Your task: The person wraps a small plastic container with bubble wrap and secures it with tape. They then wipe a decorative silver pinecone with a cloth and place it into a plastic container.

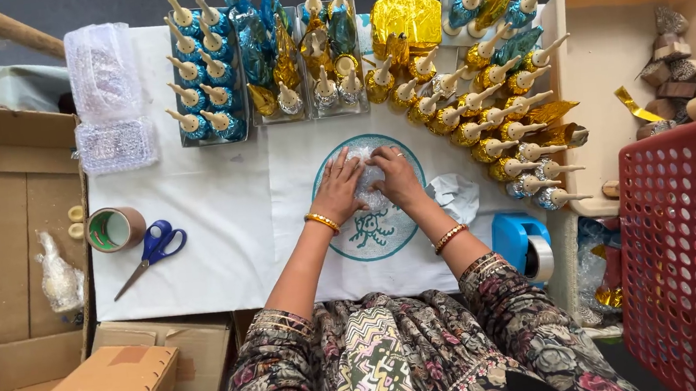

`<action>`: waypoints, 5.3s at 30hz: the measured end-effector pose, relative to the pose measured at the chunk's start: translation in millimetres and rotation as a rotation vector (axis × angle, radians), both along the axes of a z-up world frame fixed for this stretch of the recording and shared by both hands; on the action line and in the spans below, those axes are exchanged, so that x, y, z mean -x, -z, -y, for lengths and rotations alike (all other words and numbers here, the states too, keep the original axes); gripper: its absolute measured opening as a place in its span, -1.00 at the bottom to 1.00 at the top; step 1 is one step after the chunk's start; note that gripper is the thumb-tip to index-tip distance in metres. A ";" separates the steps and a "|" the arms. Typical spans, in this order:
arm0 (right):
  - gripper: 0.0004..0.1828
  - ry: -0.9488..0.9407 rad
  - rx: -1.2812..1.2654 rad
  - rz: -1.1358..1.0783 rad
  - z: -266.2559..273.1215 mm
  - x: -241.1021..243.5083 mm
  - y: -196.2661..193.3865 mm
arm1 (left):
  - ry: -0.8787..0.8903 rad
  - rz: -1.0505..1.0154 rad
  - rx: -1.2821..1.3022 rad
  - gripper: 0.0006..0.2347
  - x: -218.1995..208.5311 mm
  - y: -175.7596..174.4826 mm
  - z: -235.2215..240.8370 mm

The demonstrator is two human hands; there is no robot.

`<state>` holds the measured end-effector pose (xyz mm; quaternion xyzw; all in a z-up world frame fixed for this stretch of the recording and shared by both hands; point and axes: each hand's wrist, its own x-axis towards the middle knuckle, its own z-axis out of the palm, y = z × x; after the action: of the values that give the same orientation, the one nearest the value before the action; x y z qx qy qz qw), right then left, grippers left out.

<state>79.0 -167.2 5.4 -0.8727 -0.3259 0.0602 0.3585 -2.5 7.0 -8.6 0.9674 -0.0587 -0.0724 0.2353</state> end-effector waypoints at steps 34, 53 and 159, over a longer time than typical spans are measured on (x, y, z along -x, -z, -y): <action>-0.85 -0.131 0.017 0.006 0.8 -1.8 21.5 | 0.030 0.027 -0.085 -0.18 11.1 16.2 6.0; -0.51 -0.098 0.201 0.328 -2.9 -8.0 -0.3 | -0.098 0.227 0.067 -0.07 13.2 1.4 15.4; -0.53 1.152 -0.882 -0.991 353.2 272.9 -15.7 | -0.026 0.229 -0.090 -0.34 23.1 36.2 -3.2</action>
<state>-193.9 -520.4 21.1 -0.5567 0.3648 0.1104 0.7381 -25.6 10.2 -44.8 0.9797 -0.0691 0.0389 0.1843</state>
